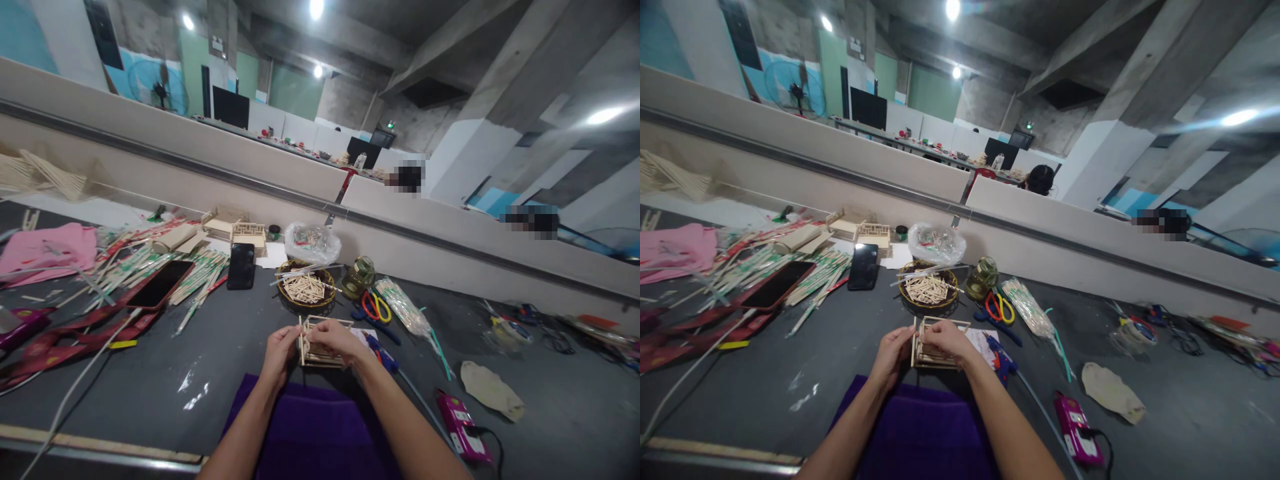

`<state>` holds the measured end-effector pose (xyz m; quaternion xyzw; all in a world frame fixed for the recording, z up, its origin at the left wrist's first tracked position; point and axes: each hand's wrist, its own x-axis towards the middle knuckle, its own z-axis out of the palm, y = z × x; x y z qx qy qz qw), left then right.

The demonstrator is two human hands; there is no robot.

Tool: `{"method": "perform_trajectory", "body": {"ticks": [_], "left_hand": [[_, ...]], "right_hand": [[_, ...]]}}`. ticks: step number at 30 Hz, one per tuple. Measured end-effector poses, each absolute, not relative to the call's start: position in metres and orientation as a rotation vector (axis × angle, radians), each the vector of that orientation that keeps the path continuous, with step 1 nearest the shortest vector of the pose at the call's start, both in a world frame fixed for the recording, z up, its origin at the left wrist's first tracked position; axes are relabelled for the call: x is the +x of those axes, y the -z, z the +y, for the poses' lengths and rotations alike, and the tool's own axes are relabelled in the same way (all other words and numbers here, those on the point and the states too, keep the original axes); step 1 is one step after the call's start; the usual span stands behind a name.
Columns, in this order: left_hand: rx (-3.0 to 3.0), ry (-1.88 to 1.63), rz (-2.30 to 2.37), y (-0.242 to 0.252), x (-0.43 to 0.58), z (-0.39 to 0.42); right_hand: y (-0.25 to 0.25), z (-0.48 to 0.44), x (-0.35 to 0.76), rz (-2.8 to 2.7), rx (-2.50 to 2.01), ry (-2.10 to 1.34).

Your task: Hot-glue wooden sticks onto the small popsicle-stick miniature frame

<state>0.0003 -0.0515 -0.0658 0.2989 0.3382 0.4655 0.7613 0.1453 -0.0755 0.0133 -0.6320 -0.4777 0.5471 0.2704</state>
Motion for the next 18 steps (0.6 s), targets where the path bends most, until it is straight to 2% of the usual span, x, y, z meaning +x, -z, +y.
{"method": "perform_trajectory", "body": {"ticks": [18], "left_hand": [[0.624, -1.008, 0.751, 0.061, 0.0004, -0.0531]], "right_hand": [[-0.0135, -0.0751, 0.1457, -1.282, -1.706, -1.477]]}}
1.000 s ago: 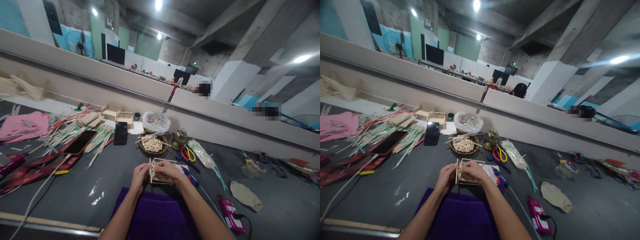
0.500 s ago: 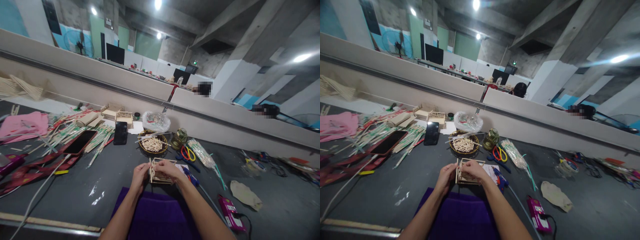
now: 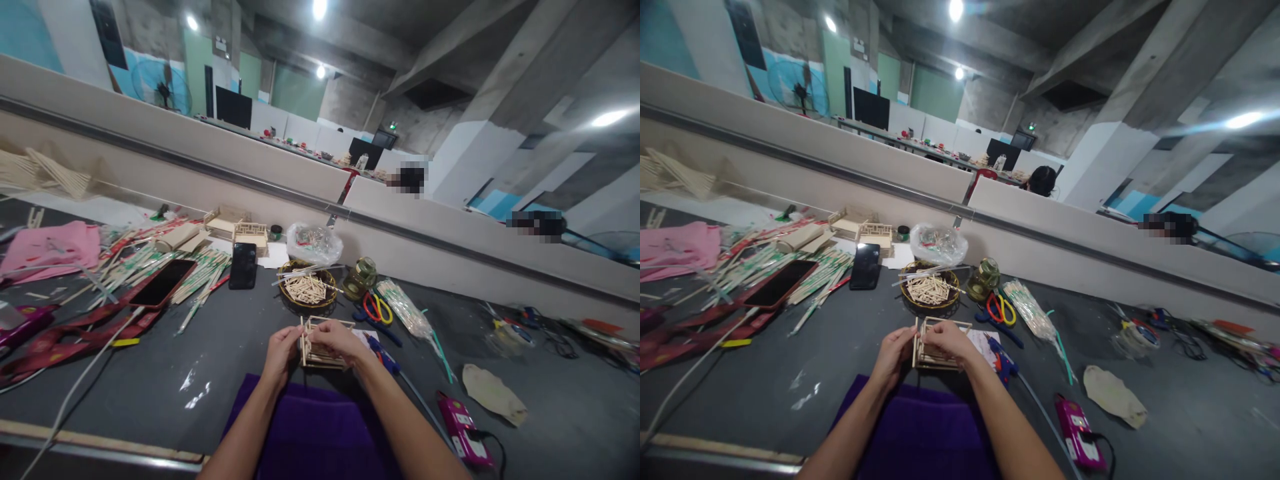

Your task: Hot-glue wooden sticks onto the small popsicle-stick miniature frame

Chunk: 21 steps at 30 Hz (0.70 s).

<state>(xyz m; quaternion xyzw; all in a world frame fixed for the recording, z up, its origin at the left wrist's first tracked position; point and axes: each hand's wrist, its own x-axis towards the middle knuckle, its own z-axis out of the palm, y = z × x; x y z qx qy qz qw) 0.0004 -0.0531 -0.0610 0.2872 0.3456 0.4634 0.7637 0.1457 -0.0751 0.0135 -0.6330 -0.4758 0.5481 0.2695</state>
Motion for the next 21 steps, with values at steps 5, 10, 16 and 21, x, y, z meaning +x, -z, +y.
{"method": "perform_trajectory", "body": {"ticks": [5, 10, 16, 21], "left_hand": [[0.629, -1.005, 0.752, 0.0617, 0.0, -0.0528], [0.63, -0.996, 0.749, 0.0644, 0.0003, -0.0523], [0.62, -0.992, 0.763, 0.0639, 0.0007, -0.0525], [0.613, -0.993, 0.769, 0.0616, 0.0003, -0.0529]], "right_hand": [[-0.0127, -0.0744, 0.1465, -1.286, -1.717, -1.472], [-0.0143, -0.0746, 0.1452, -1.281, -1.72, -1.473], [-0.0155, -0.0751, 0.144, -1.274, -1.712, -1.473], [-0.0152, -0.0753, 0.1438, -1.265, -1.709, -1.479]]}}
